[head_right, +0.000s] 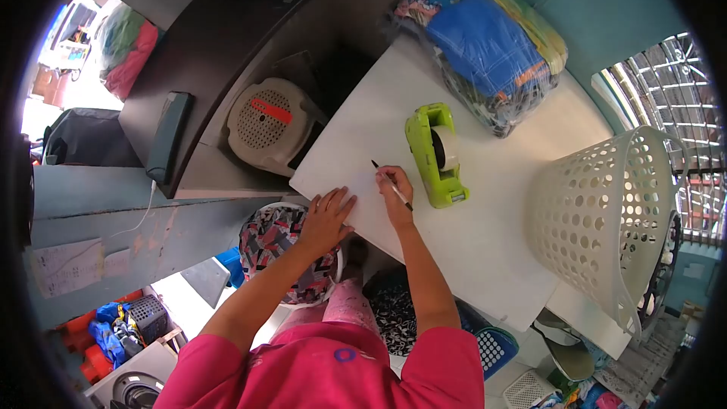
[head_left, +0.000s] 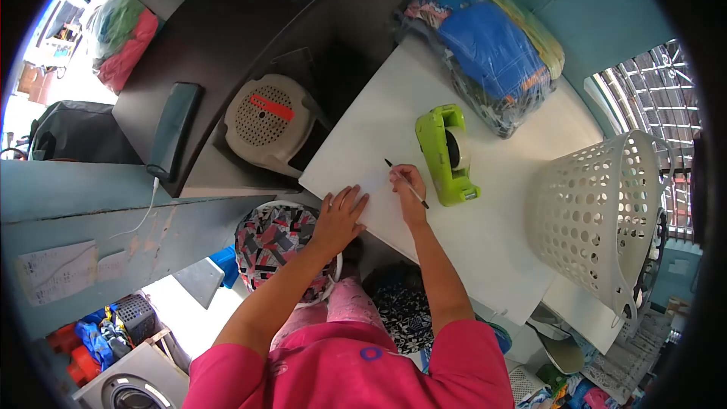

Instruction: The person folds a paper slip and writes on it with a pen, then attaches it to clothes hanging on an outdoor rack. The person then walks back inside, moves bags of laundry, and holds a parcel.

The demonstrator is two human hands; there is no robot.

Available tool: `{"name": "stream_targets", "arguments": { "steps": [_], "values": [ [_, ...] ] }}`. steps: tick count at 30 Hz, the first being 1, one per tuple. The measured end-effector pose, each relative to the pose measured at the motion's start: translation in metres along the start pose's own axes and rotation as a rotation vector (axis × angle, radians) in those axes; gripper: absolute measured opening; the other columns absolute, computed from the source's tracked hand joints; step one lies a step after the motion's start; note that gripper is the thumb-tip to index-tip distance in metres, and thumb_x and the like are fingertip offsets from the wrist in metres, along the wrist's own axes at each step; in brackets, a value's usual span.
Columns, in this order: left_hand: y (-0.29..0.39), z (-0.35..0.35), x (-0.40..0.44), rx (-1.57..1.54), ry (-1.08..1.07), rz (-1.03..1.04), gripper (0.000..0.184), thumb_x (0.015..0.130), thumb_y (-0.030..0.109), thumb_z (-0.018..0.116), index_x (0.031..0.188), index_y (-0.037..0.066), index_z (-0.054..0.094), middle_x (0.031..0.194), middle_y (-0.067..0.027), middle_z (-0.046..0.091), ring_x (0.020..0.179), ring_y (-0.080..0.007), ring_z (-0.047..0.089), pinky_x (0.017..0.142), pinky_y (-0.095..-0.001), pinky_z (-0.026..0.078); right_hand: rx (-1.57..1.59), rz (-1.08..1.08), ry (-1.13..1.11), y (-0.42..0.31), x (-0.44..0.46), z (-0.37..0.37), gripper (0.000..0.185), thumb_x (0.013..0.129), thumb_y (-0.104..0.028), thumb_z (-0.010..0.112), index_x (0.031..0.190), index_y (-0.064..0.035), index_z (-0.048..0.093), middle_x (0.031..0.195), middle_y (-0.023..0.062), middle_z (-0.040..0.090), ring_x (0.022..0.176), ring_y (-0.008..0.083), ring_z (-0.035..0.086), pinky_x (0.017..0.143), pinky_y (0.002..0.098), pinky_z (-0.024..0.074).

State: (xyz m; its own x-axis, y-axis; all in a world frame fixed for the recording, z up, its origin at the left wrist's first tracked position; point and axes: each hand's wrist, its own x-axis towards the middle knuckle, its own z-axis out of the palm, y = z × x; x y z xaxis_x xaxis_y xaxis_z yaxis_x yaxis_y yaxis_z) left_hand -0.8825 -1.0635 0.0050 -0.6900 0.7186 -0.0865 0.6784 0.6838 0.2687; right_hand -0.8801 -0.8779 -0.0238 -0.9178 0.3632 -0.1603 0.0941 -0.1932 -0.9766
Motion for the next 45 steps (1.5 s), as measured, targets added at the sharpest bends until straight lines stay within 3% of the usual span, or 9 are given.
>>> {"name": "stream_targets", "arguments": {
  "steps": [5, 10, 17, 19, 22, 45],
  "values": [
    [0.000, 0.001, 0.001, 0.032, 0.000, 0.005, 0.067, 0.071, 0.035, 0.062, 0.127, 0.012, 0.035, 0.132, -0.0079, 0.029, 0.121, -0.0236, 0.027, 0.096, -0.0483, 0.026, 0.030, 0.000, -0.095, 0.001, -0.002, 0.003, 0.013, 0.076, -0.001, 0.054, 0.089, -0.0027, 0.054, 0.078, 0.0012, 0.054, 0.069, 0.0068, 0.048, 0.063, 0.0199, 0.0407],
    [0.002, 0.002, 0.002, -0.005, -0.013, -0.024, 0.067, 0.068, 0.031, 0.066, 0.126, 0.013, 0.036, 0.132, -0.0093, 0.028, 0.121, -0.0249, 0.027, 0.096, -0.0485, 0.026, -0.186, 0.026, -0.225, 0.002, -0.003, 0.009, 0.007, 0.076, -0.001, 0.054, 0.082, -0.0026, 0.052, 0.076, 0.0015, 0.054, 0.070, 0.0065, 0.047, 0.060, 0.0201, 0.0386],
    [0.001, 0.002, 0.001, -0.033, 0.006, -0.041, 0.066, 0.067, 0.030, 0.066, 0.125, 0.015, 0.038, 0.133, -0.0123, 0.026, 0.122, -0.0269, 0.026, 0.097, -0.0483, 0.026, -0.077, -0.013, -0.203, 0.016, -0.001, 0.007, 0.005, 0.075, 0.000, 0.056, 0.075, -0.0027, 0.051, 0.071, -0.0006, 0.050, 0.066, 0.0062, 0.045, 0.061, 0.0201, 0.0371],
    [0.001, 0.002, 0.001, -0.017, -0.003, -0.036, 0.067, 0.067, 0.032, 0.066, 0.126, 0.015, 0.038, 0.133, -0.0123, 0.026, 0.123, -0.0270, 0.026, 0.097, -0.0483, 0.026, -0.095, -0.080, -0.199, 0.019, -0.001, 0.010, 0.007, 0.074, -0.003, 0.059, 0.074, -0.0030, 0.052, 0.067, -0.0019, 0.050, 0.060, 0.0035, 0.043, 0.053, 0.0188, 0.0356],
    [0.002, 0.001, 0.001, -0.003, -0.005, -0.032, 0.066, 0.069, 0.033, 0.065, 0.126, 0.016, 0.038, 0.133, -0.0129, 0.026, 0.122, -0.0284, 0.026, 0.097, -0.0483, 0.026, -0.104, -0.026, -0.237, 0.018, -0.001, 0.010, 0.005, 0.075, -0.001, 0.057, 0.076, -0.0027, 0.052, 0.072, -0.0004, 0.051, 0.067, 0.0059, 0.046, 0.060, 0.0197, 0.0371],
    [0.006, -0.003, 0.002, 0.020, -0.056, -0.033, 0.062, 0.072, 0.029, 0.063, 0.127, 0.016, 0.037, 0.133, -0.0147, 0.025, 0.123, -0.0294, 0.023, 0.098, -0.0482, 0.026, -0.182, -0.045, -0.282, 0.018, 0.000, 0.012, 0.005, 0.074, -0.002, 0.057, 0.077, -0.0017, 0.053, 0.072, 0.0005, 0.053, 0.067, 0.0063, 0.047, 0.060, 0.0198, 0.0383]
  ]
}}
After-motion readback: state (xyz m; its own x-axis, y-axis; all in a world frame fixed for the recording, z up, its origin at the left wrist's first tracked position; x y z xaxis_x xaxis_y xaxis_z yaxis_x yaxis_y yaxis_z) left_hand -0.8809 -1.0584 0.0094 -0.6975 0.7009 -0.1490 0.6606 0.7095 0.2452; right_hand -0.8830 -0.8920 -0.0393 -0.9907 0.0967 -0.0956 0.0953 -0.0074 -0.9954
